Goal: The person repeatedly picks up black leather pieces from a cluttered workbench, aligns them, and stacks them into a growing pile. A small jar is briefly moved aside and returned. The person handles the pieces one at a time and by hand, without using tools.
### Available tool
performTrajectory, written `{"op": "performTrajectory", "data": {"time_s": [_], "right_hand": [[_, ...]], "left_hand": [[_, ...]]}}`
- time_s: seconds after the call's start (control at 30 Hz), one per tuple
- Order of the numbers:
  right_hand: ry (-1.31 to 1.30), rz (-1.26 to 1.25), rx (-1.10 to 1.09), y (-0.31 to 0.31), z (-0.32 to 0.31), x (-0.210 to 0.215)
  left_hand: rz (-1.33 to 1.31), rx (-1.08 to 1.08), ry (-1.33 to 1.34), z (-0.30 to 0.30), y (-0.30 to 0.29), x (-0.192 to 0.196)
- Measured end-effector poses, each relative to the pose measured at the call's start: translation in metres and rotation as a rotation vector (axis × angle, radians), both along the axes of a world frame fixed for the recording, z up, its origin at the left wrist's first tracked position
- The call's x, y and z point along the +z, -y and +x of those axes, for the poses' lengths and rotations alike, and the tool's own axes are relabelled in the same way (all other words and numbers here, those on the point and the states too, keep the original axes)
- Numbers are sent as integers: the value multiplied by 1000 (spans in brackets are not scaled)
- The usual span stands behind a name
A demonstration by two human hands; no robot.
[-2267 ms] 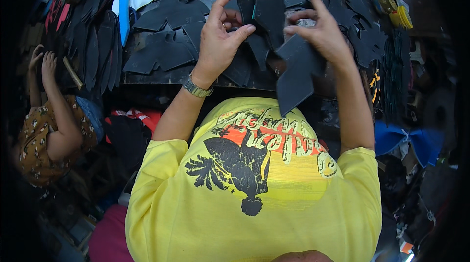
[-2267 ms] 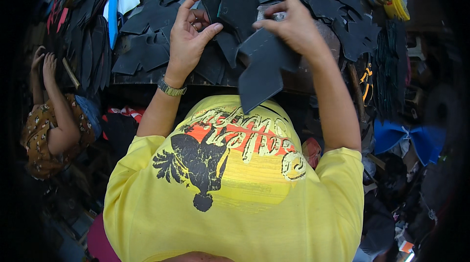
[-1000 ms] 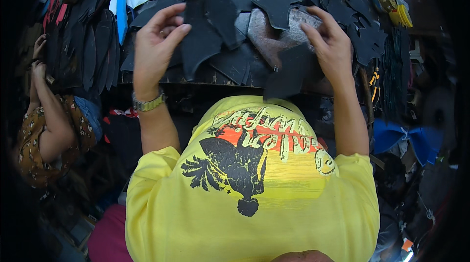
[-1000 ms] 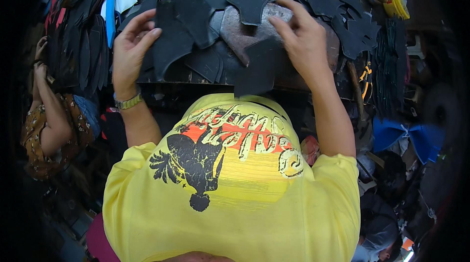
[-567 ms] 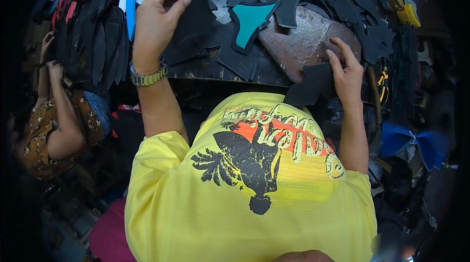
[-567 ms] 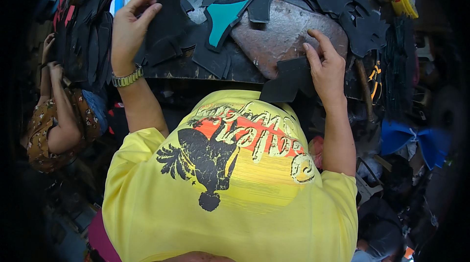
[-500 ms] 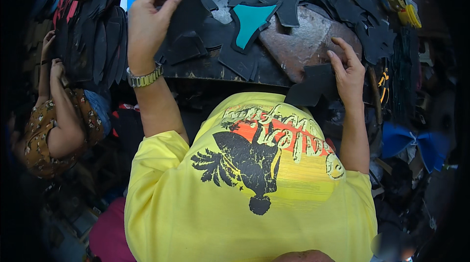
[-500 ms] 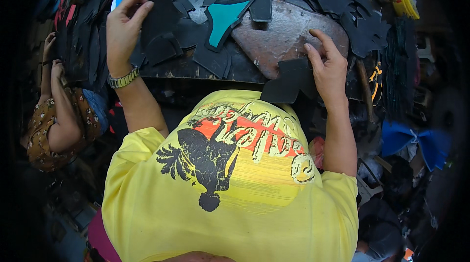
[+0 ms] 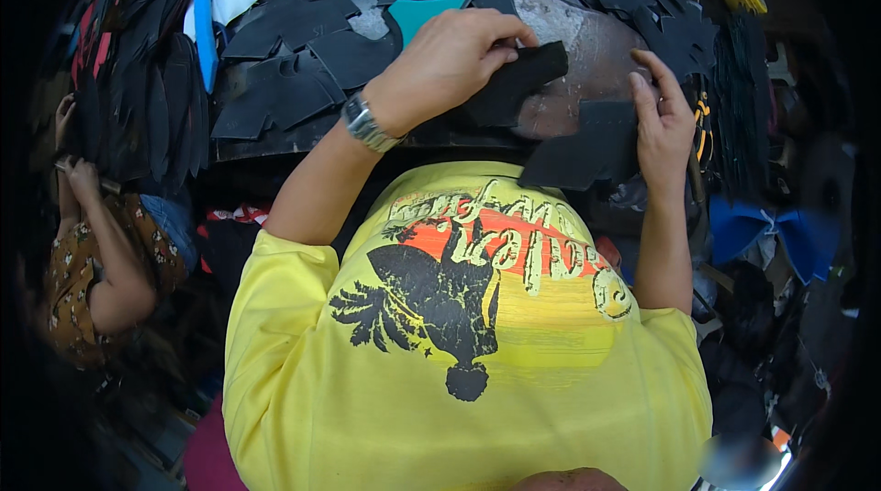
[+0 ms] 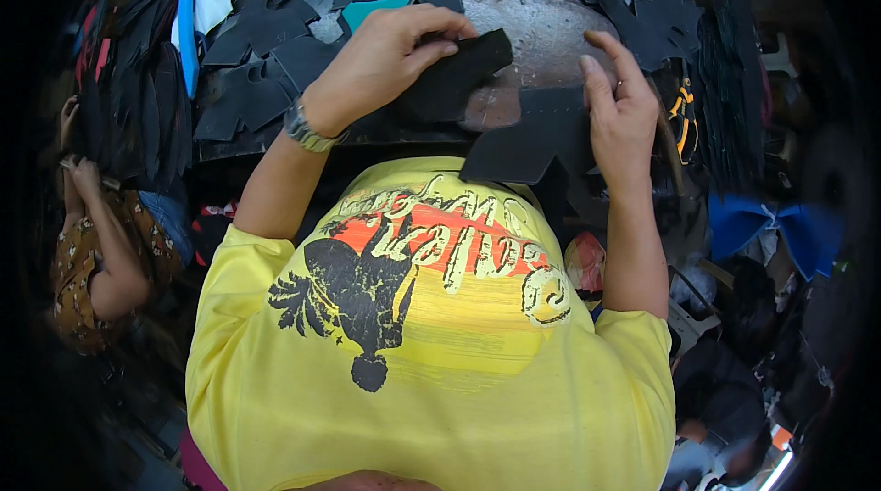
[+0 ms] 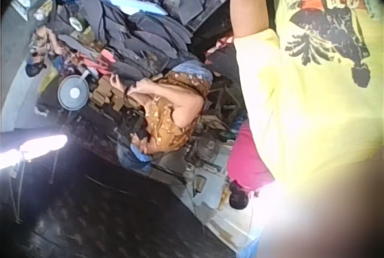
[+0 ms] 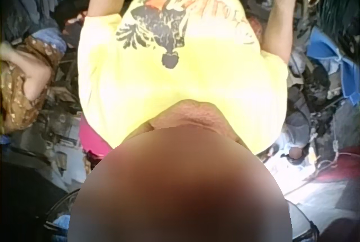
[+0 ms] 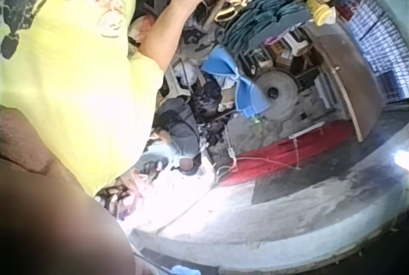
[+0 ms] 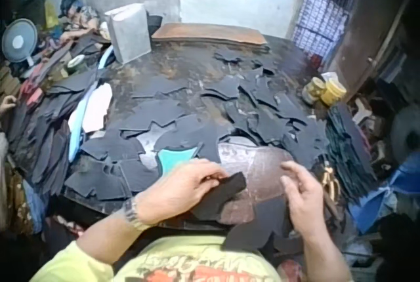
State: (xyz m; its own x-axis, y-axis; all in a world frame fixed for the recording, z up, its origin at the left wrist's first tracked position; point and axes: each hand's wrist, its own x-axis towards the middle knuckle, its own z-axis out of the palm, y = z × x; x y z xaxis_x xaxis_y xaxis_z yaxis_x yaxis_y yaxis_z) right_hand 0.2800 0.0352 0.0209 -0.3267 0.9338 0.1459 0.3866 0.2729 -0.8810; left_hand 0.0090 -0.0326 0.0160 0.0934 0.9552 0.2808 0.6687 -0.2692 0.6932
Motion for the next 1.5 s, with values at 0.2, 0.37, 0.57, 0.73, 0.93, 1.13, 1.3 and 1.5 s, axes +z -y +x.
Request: {"op": "performTrajectory", "data": {"time_s": [0.2, 0.37, 0.57, 0.73, 0.93, 1.13, 1.3, 1.5], "right_hand": [[-71, -94, -17, -17, 12, -6], [-96, -185, 38, -7, -3, -12], [-122, -379, 61, 6, -22, 5], [24, -378, 504, 12, -2, 24], [-80, -647, 476, 4, 3, 20], [-104, -328, 319, -18, -15, 26], [-107, -304, 306, -39, -34, 10], [-85, -270, 225, -38, -34, -7]], "left_hand": [[299, 69, 58, 9, -1, 8], [-328, -139, 666, 38, 51, 19], [-294, -81, 617, 55, 63, 1], [-138, -151, 571, 63, 69, -12], [-156, -152, 487, 63, 64, -13], [-44, 9, 429, 51, 41, -6], [-80, 64, 348, 49, 28, -14], [-139, 82, 280, 48, 23, -22]]}}
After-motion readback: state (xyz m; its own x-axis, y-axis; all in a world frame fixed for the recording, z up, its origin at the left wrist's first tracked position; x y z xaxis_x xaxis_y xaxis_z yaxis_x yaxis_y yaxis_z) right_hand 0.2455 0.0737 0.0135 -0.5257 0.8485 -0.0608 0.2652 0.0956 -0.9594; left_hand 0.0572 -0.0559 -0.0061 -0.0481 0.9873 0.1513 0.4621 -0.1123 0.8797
